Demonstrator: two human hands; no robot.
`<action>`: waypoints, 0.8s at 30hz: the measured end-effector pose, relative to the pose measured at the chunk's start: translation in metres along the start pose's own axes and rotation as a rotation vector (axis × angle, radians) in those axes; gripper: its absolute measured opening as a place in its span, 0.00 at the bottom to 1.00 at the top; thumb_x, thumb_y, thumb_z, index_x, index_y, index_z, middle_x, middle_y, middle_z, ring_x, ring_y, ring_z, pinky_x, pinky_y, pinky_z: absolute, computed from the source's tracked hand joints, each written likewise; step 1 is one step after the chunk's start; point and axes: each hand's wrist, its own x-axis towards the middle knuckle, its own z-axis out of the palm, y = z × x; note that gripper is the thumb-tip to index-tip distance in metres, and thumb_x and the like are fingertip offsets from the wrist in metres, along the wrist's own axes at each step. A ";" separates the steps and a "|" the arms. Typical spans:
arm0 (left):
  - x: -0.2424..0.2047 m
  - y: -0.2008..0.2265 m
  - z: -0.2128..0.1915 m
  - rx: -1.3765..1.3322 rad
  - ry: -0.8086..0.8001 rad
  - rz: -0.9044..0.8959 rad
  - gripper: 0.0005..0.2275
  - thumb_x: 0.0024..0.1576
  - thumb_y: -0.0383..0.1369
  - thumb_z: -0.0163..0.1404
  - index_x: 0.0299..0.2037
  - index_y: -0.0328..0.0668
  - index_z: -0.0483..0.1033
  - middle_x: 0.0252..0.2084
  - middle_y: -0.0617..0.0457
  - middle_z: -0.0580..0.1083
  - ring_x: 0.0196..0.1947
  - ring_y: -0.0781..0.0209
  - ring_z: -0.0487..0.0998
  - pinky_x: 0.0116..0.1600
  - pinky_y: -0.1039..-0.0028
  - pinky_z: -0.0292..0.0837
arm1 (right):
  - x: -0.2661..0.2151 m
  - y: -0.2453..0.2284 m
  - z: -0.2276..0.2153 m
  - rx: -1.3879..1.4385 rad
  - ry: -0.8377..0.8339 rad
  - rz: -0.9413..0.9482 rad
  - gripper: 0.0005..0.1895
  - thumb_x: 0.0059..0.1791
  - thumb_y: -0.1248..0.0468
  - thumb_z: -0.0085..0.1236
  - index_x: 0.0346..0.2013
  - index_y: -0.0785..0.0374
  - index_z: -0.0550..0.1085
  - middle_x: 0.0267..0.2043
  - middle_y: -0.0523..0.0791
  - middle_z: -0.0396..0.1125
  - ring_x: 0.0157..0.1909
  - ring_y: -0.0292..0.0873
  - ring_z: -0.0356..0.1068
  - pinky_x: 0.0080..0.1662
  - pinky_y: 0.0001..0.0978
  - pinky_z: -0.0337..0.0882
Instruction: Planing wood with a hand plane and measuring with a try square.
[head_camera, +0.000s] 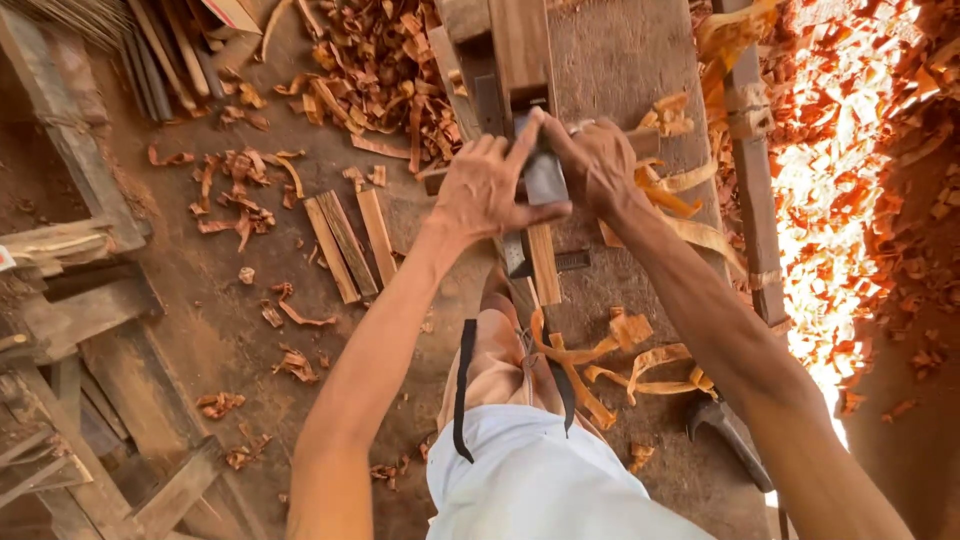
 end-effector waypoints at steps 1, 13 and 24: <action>0.002 -0.002 0.016 -0.058 0.012 -0.076 0.53 0.51 0.73 0.41 0.75 0.34 0.52 0.33 0.44 0.77 0.29 0.56 0.77 0.38 0.64 0.75 | -0.002 0.010 0.024 0.016 0.090 -0.051 0.31 0.48 0.62 0.64 0.64 0.62 0.65 0.29 0.47 0.72 0.27 0.44 0.67 0.41 0.41 0.64; -0.086 0.084 0.101 0.202 0.441 -0.080 0.48 0.57 0.75 0.36 0.64 0.31 0.67 0.28 0.43 0.76 0.26 0.56 0.78 0.41 0.61 0.77 | -0.125 -0.064 0.007 0.084 0.198 -0.051 0.33 0.45 0.54 0.59 0.63 0.63 0.68 0.35 0.48 0.71 0.35 0.50 0.70 0.47 0.45 0.63; -0.231 0.201 0.168 0.125 0.407 -0.044 0.39 0.62 0.62 0.41 0.65 0.26 0.69 0.30 0.42 0.75 0.29 0.51 0.78 0.47 0.57 0.79 | -0.307 -0.134 0.028 0.087 0.026 0.038 0.40 0.41 0.55 0.59 0.68 0.63 0.64 0.39 0.47 0.74 0.39 0.48 0.73 0.48 0.43 0.63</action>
